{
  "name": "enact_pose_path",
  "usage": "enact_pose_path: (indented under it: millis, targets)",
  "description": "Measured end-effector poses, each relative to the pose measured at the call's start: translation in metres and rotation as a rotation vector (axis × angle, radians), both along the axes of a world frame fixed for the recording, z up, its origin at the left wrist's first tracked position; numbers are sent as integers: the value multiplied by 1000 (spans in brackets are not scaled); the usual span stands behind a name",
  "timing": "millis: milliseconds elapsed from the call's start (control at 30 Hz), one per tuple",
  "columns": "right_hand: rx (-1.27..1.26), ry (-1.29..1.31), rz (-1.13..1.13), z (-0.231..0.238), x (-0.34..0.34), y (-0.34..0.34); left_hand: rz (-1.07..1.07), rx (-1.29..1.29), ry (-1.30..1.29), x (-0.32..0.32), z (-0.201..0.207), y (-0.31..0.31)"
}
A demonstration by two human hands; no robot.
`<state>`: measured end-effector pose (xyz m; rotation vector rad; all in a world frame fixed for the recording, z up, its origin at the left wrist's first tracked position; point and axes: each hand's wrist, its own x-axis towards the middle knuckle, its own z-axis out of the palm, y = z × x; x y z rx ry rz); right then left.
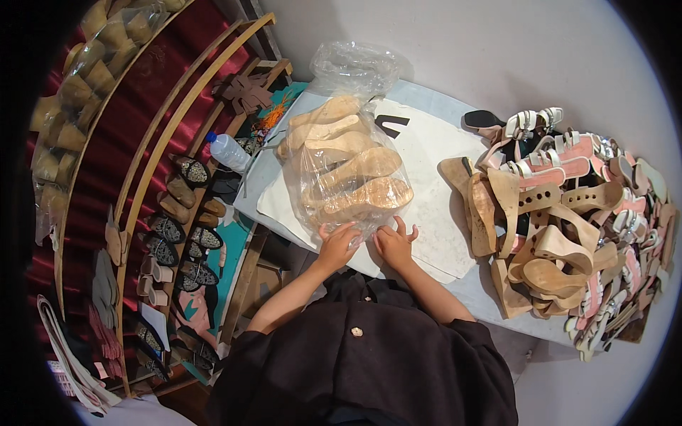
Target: The recorder sorts wooden shoe lasting components and places them into a plastic bag.
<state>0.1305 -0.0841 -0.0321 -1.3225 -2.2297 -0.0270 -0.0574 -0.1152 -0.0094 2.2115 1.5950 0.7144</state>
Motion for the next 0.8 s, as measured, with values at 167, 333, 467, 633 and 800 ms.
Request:
enact_pose_path:
  millis: [167, 333, 467, 633, 800]
  targets:
    - [-36, 18, -51, -4, -2, -1, 107, 535, 90, -6, -24, -12]
    - [-28, 7, -113, -9, -5, 5, -206, 571, 543, -3, -7, -1]
    - [-37, 13, -91, 3, -5, 3, -100, 548, 660, -1, -12, 13]
    - [2, 3, 25, 12, 15, -11, -95, 555, 698, -1, -17, 18]
    - [244, -234, 30, 1, 20, -4, -140, 529, 529, -5, -20, 24]
